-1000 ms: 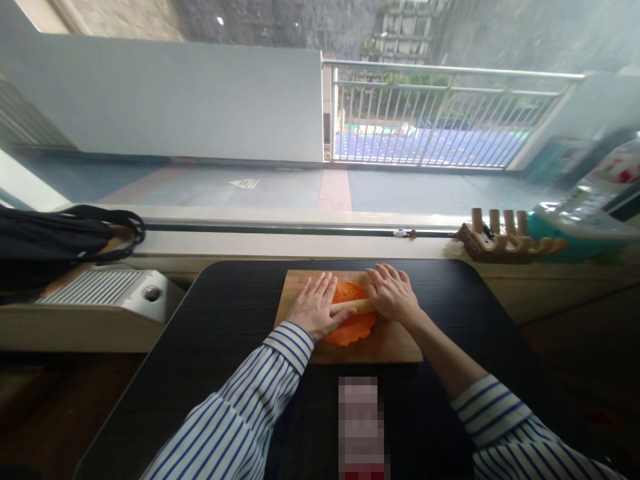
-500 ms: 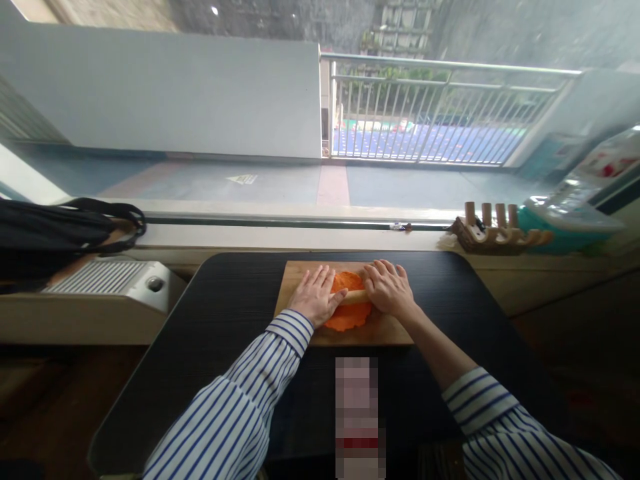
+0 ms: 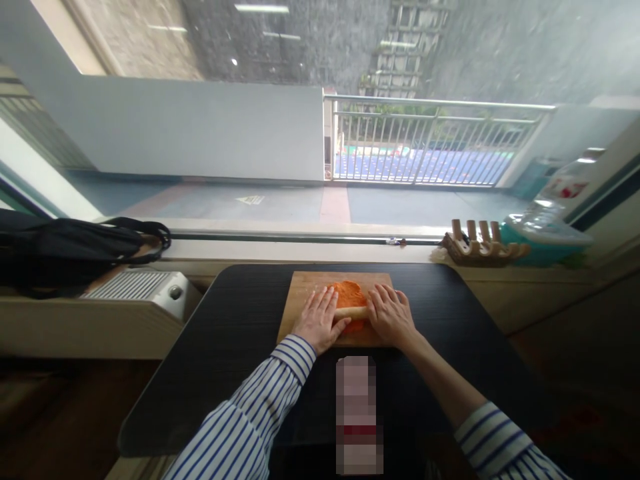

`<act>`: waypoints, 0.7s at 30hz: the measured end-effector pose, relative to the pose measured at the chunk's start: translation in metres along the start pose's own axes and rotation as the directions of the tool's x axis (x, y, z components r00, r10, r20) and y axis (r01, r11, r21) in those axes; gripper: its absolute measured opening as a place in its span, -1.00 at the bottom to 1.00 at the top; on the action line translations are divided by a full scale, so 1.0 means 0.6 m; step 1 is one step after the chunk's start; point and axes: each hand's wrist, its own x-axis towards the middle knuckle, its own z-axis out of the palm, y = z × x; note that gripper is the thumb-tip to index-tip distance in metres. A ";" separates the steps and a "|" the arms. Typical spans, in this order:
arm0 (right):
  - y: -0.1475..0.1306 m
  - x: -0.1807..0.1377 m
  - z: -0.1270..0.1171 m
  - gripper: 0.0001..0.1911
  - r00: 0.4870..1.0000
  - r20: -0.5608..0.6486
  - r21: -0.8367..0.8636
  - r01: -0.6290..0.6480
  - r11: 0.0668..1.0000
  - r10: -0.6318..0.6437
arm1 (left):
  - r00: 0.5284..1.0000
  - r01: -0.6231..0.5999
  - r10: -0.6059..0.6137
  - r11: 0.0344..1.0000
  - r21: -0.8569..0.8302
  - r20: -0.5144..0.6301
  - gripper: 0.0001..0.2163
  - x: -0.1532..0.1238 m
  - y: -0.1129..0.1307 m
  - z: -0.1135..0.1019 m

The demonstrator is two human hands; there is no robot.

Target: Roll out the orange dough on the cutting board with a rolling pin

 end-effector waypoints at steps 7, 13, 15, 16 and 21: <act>0.016 -0.030 0.002 -0.57 0.996 -0.003 0.083 0.084 0.993 -0.084 | 0.996 -0.053 0.051 0.998 -0.030 -0.068 -0.50 -0.031 -0.011 0.003; 0.039 -0.051 0.010 -0.53 0.974 -0.033 0.196 0.226 0.954 -0.224 | 0.996 -0.037 0.024 0.989 -0.143 -0.090 -0.74 -0.048 -0.029 -0.015; 0.044 -0.049 0.009 -0.61 0.968 -0.039 0.213 0.252 0.944 -0.250 | 0.994 -0.060 0.043 0.983 -0.173 -0.100 -0.74 -0.049 -0.031 -0.023; 0.045 -0.045 0.007 -0.64 0.964 -0.041 0.216 0.264 0.940 -0.261 | 0.993 -0.066 0.047 0.981 -0.183 -0.106 -0.74 -0.050 -0.032 -0.027; 0.026 -0.012 -0.015 -0.68 0.955 -0.014 0.195 0.292 0.936 -0.295 | 0.999 0.024 -0.028 0.986 -0.167 -0.022 -0.73 -0.056 -0.048 -0.052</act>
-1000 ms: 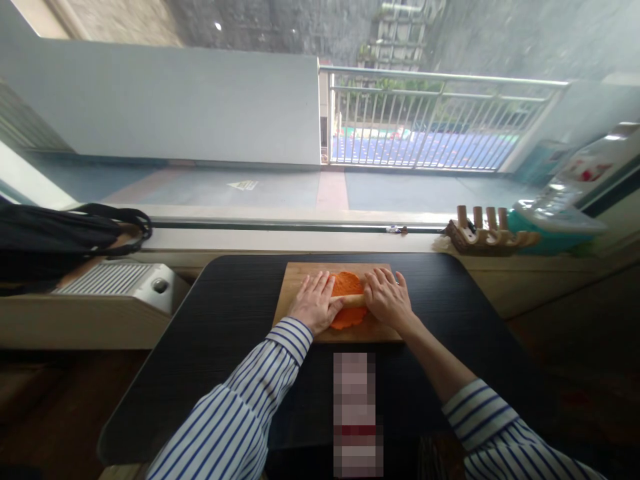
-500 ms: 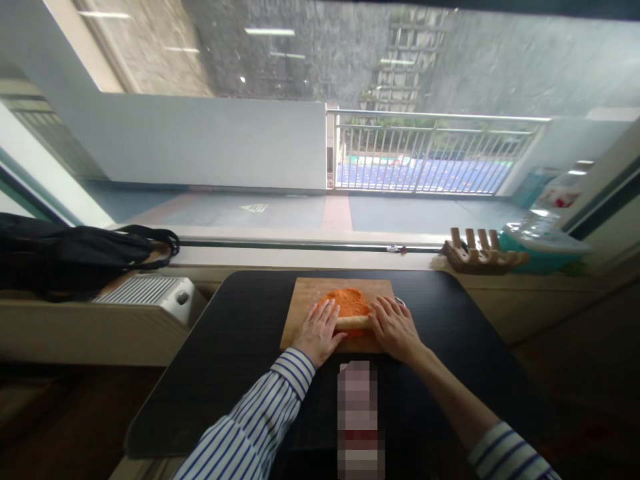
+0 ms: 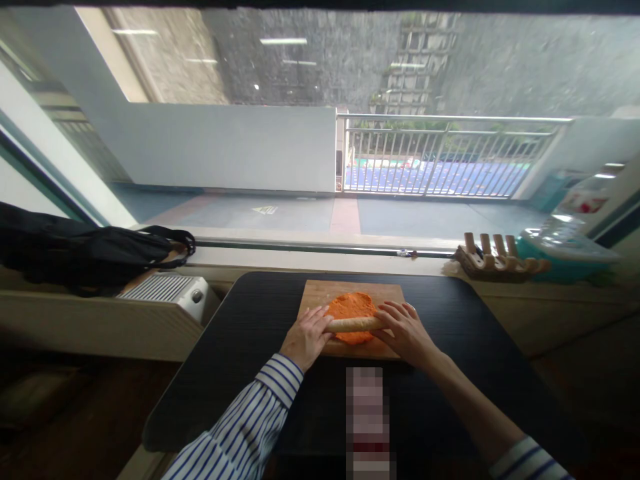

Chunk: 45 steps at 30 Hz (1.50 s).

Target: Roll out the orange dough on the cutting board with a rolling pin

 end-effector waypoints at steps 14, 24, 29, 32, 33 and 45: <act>-0.015 0.080 0.007 -0.60 0.976 0.215 0.004 0.042 0.999 -0.042 | 0.985 0.138 -0.147 0.985 0.104 0.090 -0.68 -0.006 -0.036 0.000; -0.021 0.102 0.025 -0.51 0.970 0.230 -0.087 -0.057 0.995 0.075 | 0.962 0.272 -0.272 0.947 0.170 -0.029 -0.46 0.021 -0.007 0.027; -0.020 0.110 0.036 -0.48 0.973 0.208 -0.146 -0.066 0.987 0.096 | 0.962 0.272 -0.271 0.943 0.194 -0.031 -0.40 0.036 -0.013 0.034; -0.015 0.125 0.042 -0.48 0.972 0.204 -0.159 -0.086 0.984 0.118 | 0.957 0.288 -0.288 0.937 0.200 -0.028 -0.40 0.050 -0.022 0.033; -0.013 0.131 0.043 -0.49 0.971 0.204 -0.160 -0.094 0.983 0.126 | 0.955 0.293 -0.295 0.935 0.201 -0.021 -0.40 0.055 -0.025 0.032; 0.005 0.190 0.053 -0.52 0.954 0.229 -0.150 -0.161 0.975 0.193 | 0.930 0.353 -0.366 0.909 0.224 0.020 -0.40 0.120 -0.059 0.031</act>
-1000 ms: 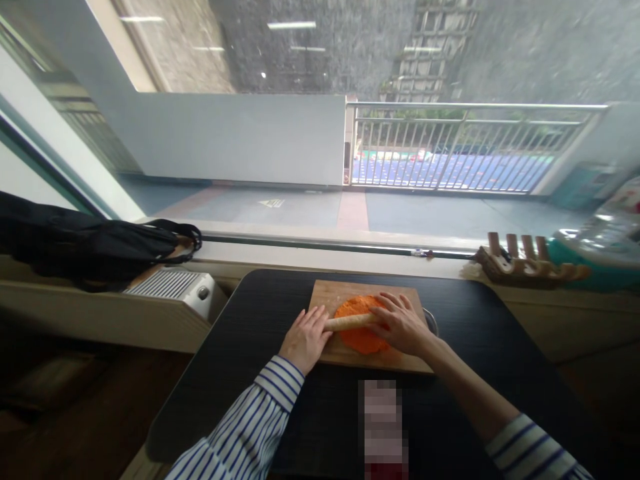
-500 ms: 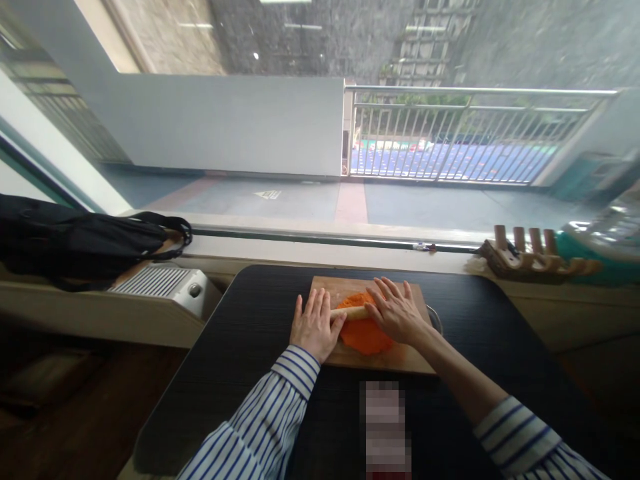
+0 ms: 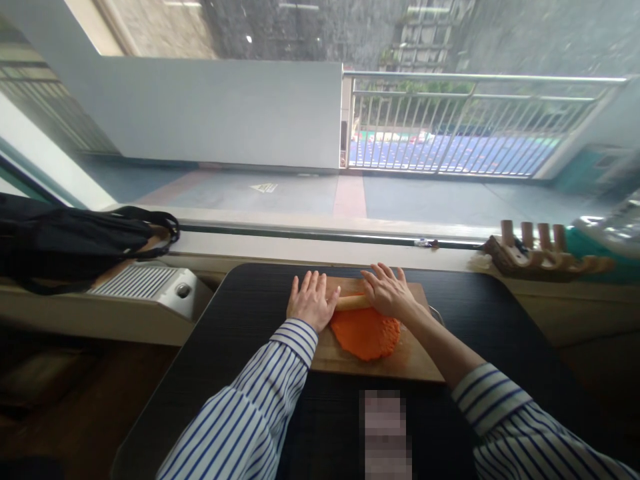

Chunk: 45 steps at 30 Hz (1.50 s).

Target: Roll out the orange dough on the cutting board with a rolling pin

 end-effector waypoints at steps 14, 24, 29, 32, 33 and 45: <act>0.003 0.045 -0.001 -0.54 0.993 0.052 0.095 -0.111 0.989 0.106 | 0.993 0.061 -0.060 0.998 -0.014 0.106 -0.44 0.052 -0.010 0.005; -0.010 -0.015 0.001 -0.51 0.997 -0.049 0.009 -0.066 0.998 0.067 | 0.995 0.006 -0.006 1.000 0.001 0.102 -0.43 0.005 -0.002 -0.003; -0.021 -0.057 0.007 -0.50 0.991 -0.118 -0.023 -0.062 0.998 0.059 | 0.996 -0.045 0.043 0.999 0.025 0.074 -0.44 -0.032 0.001 -0.011; -0.020 -0.054 0.005 -0.50 0.993 -0.094 -0.036 -0.069 0.997 0.065 | 0.997 -0.048 0.046 0.998 0.032 0.060 -0.44 -0.032 0.002 -0.011; -0.019 -0.048 0.003 -0.50 0.995 -0.074 -0.036 -0.074 0.997 0.071 | 0.998 -0.038 0.037 0.999 0.034 0.058 -0.44 -0.027 0.002 -0.009; -0.002 0.030 -0.006 -0.51 0.988 0.076 0.037 -0.140 0.989 0.137 | 0.996 0.028 -0.028 1.000 0.008 0.089 -0.48 0.047 -0.008 0.005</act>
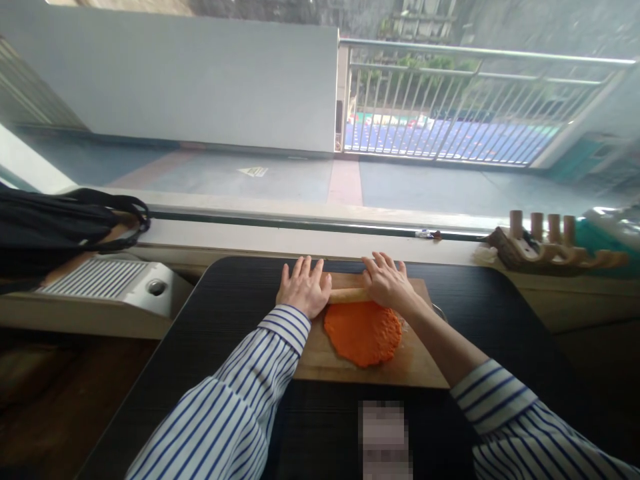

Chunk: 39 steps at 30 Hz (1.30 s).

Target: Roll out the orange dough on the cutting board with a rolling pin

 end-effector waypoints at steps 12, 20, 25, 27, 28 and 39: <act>0.002 0.037 0.003 -0.54 0.998 -0.065 0.038 -0.009 0.999 0.012 | 1.000 0.017 -0.017 0.999 -0.031 -0.003 -0.49 0.038 -0.007 0.000; -0.007 -0.017 0.001 -0.54 0.991 -0.126 -0.003 0.037 0.999 -0.037 | 1.000 -0.017 0.017 1.000 0.009 0.004 -0.51 -0.005 0.001 -0.003; -0.015 -0.063 0.005 -0.52 0.987 -0.153 -0.037 0.037 0.999 -0.043 | 0.999 -0.041 0.042 0.999 0.029 -0.003 -0.50 -0.044 0.007 -0.009; -0.017 -0.073 0.009 -0.51 0.987 -0.155 -0.041 0.031 0.999 -0.036 | 0.999 -0.044 0.045 0.998 0.037 -0.003 -0.50 -0.054 0.008 -0.011; -0.017 -0.075 0.011 -0.51 0.987 -0.157 -0.041 0.029 0.999 -0.035 | 0.999 -0.047 0.047 0.998 0.043 -0.009 -0.50 -0.057 0.009 -0.012; -0.007 -0.015 0.000 -0.53 0.998 -0.061 0.015 0.006 1.000 -0.005 | 1.000 -0.009 0.010 0.999 0.036 -0.024 -0.52 -0.007 0.006 -0.003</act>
